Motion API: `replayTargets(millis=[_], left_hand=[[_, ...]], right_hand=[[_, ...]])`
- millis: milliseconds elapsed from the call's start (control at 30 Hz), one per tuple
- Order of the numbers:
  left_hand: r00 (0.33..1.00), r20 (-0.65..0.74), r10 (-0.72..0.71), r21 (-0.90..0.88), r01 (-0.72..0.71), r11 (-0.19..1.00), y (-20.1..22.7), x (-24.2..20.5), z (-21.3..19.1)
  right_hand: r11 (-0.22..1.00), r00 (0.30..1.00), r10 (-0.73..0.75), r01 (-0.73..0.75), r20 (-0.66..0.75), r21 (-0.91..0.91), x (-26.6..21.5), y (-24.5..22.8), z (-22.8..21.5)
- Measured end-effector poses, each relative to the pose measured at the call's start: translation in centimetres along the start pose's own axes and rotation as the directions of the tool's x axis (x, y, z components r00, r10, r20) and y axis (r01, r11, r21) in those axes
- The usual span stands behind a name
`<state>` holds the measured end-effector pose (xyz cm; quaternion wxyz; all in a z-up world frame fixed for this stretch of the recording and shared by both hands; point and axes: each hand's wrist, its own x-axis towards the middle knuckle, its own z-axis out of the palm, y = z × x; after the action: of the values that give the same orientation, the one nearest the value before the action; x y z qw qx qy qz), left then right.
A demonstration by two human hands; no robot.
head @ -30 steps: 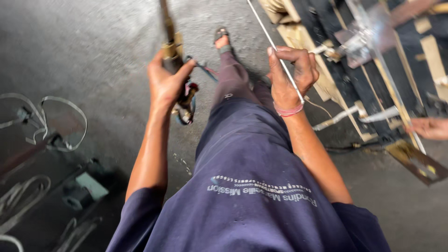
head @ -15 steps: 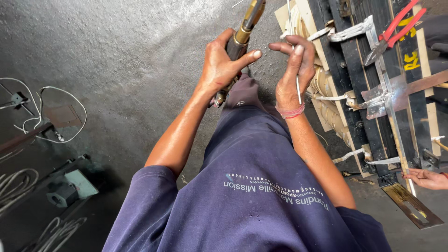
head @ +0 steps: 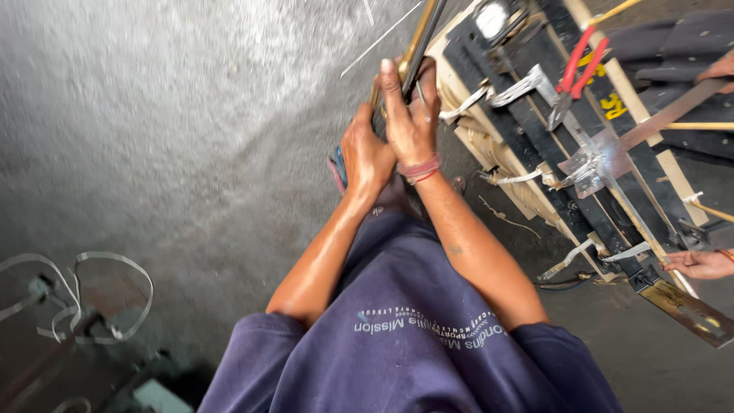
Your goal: The person uses a welding torch to heat and join metal pieces on a wooden workbench. They hold the torch in one hand and use pliers and a metal rod to position and adjust the workpiece during the process.
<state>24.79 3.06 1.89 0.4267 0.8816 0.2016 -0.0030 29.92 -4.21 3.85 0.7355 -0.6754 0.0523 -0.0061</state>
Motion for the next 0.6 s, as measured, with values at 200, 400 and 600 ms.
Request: replayTargets(millis=[200, 400, 600], left_hand=[[0.966, 0.140, 0.219, -0.101, -0.206, 0.973, -1.0, -0.5, -3.0], [0.951, 0.281, 0.125, -0.057, -0.113, 0.992, -3.6, -0.1, -4.6], [0.969, 0.199, 0.148, -0.128, -0.124, 0.984, -3.6, -1.2, -4.1]], right_hand=[[0.979, 0.984, 0.164, -0.154, -0.068, 0.131, 1.0, 2.0, 0.0], [0.972, 0.983, 0.186, -0.183, -0.004, 0.150, -0.4, 2.2, 1.2], [0.962, 0.968, 0.242, -0.230, -0.068, 0.148, -1.7, 2.7, 2.8]])
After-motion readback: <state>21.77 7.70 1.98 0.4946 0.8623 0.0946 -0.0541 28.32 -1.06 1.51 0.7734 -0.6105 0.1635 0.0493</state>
